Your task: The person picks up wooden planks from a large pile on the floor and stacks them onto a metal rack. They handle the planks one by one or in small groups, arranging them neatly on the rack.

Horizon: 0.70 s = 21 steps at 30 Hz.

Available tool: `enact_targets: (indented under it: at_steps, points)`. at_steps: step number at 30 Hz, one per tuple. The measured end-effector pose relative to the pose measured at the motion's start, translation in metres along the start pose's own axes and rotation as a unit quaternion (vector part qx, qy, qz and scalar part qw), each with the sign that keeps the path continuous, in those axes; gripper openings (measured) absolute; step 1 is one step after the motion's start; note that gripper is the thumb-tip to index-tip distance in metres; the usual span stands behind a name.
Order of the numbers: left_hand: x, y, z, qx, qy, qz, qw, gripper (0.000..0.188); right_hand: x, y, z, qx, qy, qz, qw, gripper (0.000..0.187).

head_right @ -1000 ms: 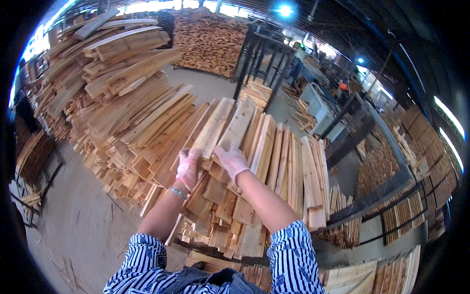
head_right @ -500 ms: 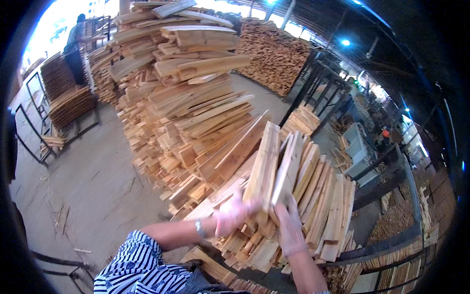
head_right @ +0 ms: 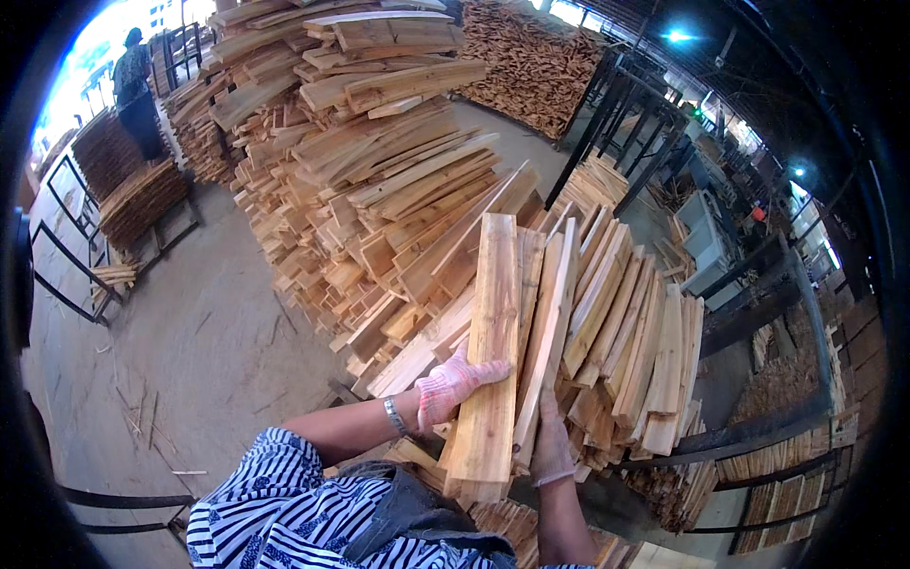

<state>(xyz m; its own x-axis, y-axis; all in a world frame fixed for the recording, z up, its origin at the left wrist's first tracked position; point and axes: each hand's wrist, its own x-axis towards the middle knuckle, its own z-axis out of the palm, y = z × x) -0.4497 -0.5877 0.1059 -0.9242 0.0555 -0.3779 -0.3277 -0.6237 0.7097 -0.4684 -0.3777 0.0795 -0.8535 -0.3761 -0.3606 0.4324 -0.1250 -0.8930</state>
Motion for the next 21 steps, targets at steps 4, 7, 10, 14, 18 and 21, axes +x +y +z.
enact_targets:
  at_steps: [4,7,10,14,18,21]
  points:
    - [-0.013,-0.028,0.013,0.102,-0.047,0.065,0.992,0.098,-0.045,-0.004,-0.007,-0.085,0.018,-0.085,0.993,0.064]
    - [-0.029,-0.035,0.007,0.07,-0.145,0.066,0.985,0.089,-0.079,-0.012,-0.01,-0.372,0.044,-0.25,0.893,0.06]
    - [-0.062,0.019,0.034,0.244,-0.176,0.045,0.953,0.077,-0.12,-0.034,0.021,-0.289,0.238,-0.12,0.92,0.045]
    - [0.025,-0.017,0.019,0.261,-0.166,0.142,0.94,0.075,-0.145,0.002,-0.009,-0.266,0.307,-0.264,0.875,0.083]
    - [0.008,-0.05,0.08,0.286,-0.416,0.147,0.851,0.075,-0.18,0.002,-0.014,-0.172,0.336,-0.217,0.9,0.11]
    - [0.003,-0.079,0.103,0.34,-0.489,0.096,0.798,0.074,-0.219,0.037,-0.012,-0.126,0.408,-0.377,0.822,0.109]
